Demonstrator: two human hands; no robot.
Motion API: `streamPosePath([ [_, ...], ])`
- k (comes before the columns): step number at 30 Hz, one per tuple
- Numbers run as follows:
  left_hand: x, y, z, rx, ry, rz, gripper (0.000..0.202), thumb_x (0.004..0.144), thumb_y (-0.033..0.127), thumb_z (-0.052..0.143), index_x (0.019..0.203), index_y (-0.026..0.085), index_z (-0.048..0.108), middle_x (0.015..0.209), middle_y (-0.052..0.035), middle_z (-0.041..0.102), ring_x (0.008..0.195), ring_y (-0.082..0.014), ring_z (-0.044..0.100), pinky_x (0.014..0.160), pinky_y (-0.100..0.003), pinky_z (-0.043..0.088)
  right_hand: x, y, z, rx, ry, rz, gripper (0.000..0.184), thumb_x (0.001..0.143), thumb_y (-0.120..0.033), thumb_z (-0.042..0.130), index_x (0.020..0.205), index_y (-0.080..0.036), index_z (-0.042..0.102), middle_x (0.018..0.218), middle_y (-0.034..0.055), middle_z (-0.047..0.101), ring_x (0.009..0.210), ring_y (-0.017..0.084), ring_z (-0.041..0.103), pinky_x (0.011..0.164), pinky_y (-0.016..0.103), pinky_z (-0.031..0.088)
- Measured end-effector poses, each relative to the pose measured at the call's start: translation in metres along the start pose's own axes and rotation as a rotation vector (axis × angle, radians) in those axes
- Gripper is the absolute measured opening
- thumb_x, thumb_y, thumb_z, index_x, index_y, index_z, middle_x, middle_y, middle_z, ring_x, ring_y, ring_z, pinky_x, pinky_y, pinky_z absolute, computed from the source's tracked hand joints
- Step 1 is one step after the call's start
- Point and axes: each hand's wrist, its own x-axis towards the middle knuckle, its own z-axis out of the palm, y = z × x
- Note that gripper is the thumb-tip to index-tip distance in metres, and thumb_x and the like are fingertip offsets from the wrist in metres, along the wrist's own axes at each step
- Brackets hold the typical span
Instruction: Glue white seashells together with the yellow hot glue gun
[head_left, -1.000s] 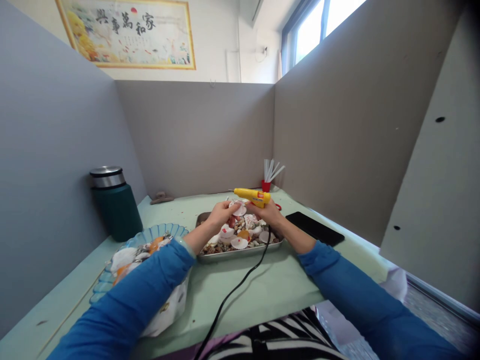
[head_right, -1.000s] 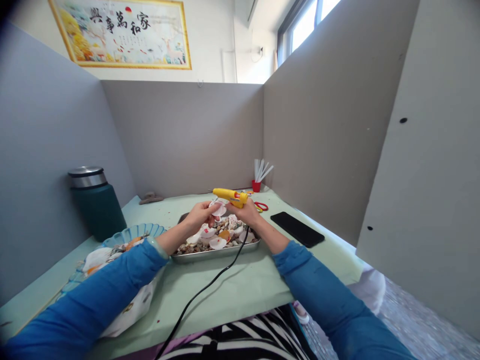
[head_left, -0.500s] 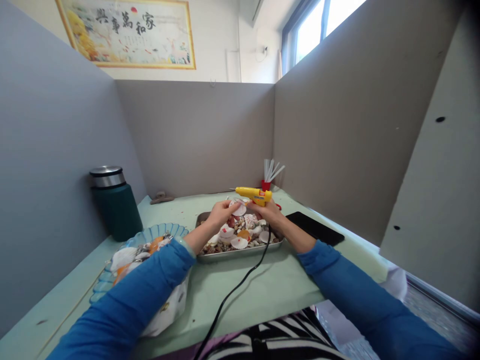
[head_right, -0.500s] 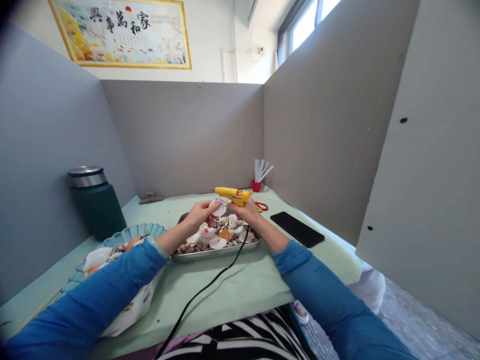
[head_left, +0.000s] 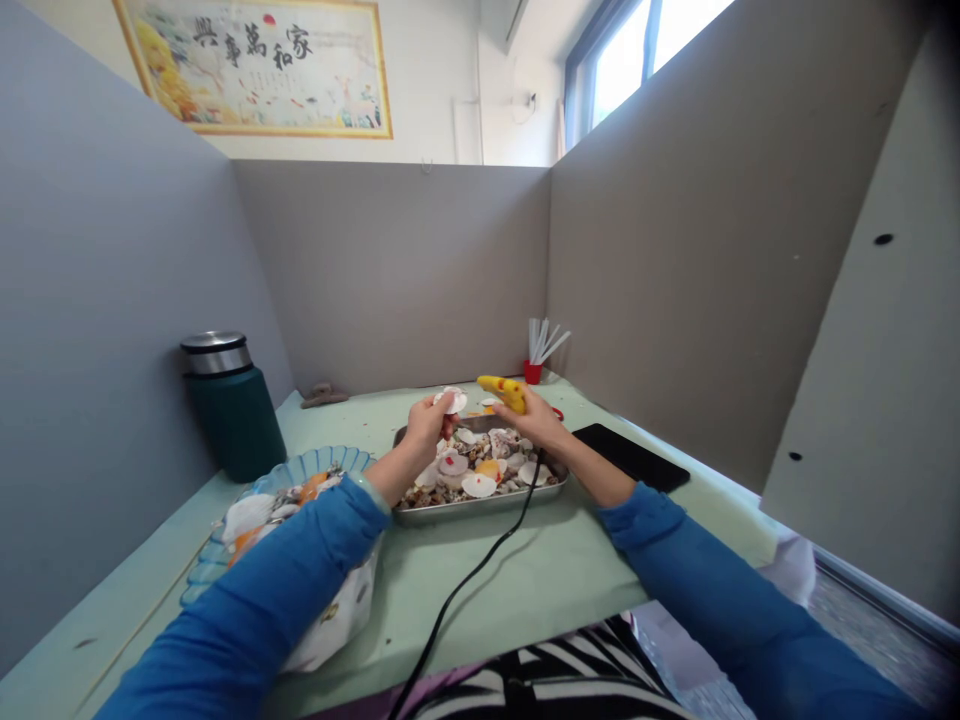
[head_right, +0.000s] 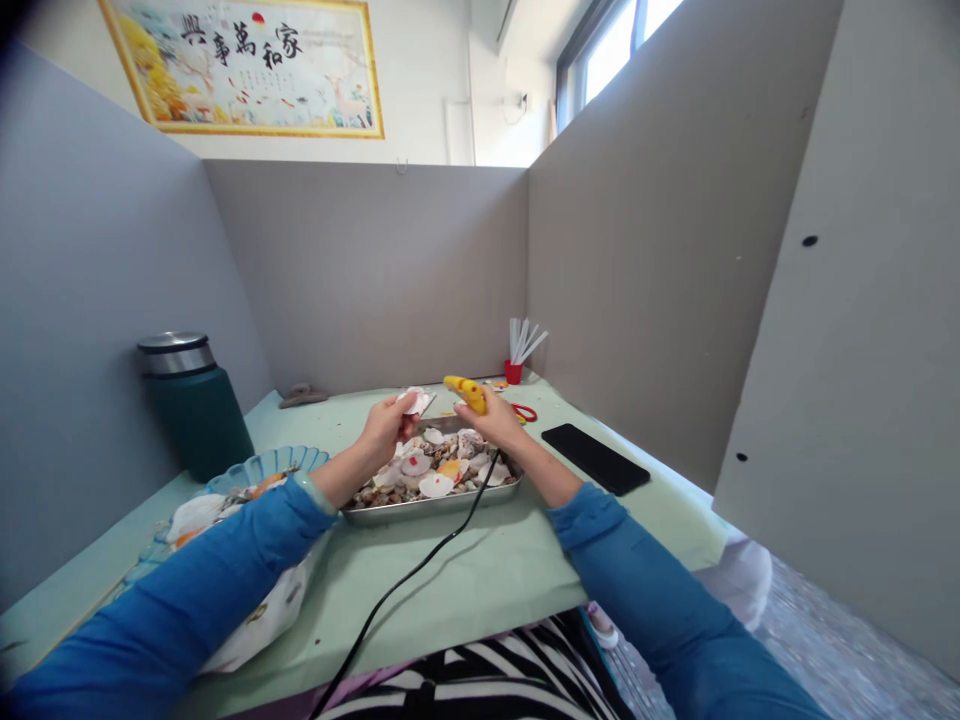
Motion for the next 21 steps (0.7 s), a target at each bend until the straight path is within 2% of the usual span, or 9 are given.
streamPosePath([
  [2, 0.001, -0.001, -0.001, -0.010, 0.030, 0.016, 0.034, 0.071, 0.045, 0.065, 0.069, 0.015, 0.050, 0.048, 0.0035, 0.052, 0.029, -0.0041, 0.037, 0.033, -0.019, 0.022, -0.002, -0.005, 0.000, -0.280, -0.059, 0.019, 0.045, 0.082, -0.046, 0.056, 0.116, -0.017, 0.054, 0.095, 0.0083, 0.067, 0.077, 0.021, 0.060, 0.064, 0.028, 0.040],
  [5, 0.001, 0.000, 0.000, 0.005, 0.035, 0.037, 0.033, 0.071, 0.045, 0.064, 0.066, 0.015, 0.049, 0.046, 0.0035, 0.051, 0.029, -0.0044, 0.036, 0.033, -0.019, 0.021, -0.005, -0.012, 0.002, -0.516, -0.211, 0.001, 0.043, 0.085, -0.041, 0.053, 0.121, -0.018, 0.054, 0.106, 0.0106, 0.066, 0.089, 0.025, 0.061, 0.068, 0.028, 0.039],
  [11, 0.001, 0.000, 0.001, 0.028, -0.003, 0.047, 0.035, 0.070, 0.047, 0.065, 0.069, 0.015, 0.050, 0.049, 0.0026, 0.054, 0.030, -0.0038, 0.037, 0.034, -0.019, 0.022, -0.005, -0.010, 0.007, -0.637, -0.368, -0.065, 0.048, 0.084, -0.040, 0.054, 0.127, -0.019, 0.052, 0.120, 0.0118, 0.061, 0.101, 0.027, 0.059, 0.074, 0.029, 0.039],
  [17, 0.000, -0.002, 0.002, 0.072, -0.098, 0.064, 0.037, 0.071, 0.048, 0.065, 0.071, 0.013, 0.053, 0.048, 0.0017, 0.054, 0.030, -0.0039, 0.037, 0.033, -0.019, 0.022, -0.006, -0.013, 0.005, -0.621, -0.364, -0.138, 0.052, 0.082, -0.057, 0.054, 0.116, -0.018, 0.060, 0.112, 0.0116, 0.063, 0.095, 0.025, 0.059, 0.071, 0.027, 0.039],
  [21, -0.002, -0.003, 0.003, 0.097, -0.142, 0.074, 0.037, 0.071, 0.048, 0.065, 0.073, 0.013, 0.054, 0.048, 0.0016, 0.055, 0.030, -0.0044, 0.038, 0.034, -0.018, 0.024, -0.006, -0.015, 0.001, -0.652, -0.195, -0.141, 0.041, 0.091, -0.051, 0.044, 0.106, -0.020, 0.066, 0.106, 0.0105, 0.064, 0.096, 0.023, 0.059, 0.071, 0.027, 0.038],
])
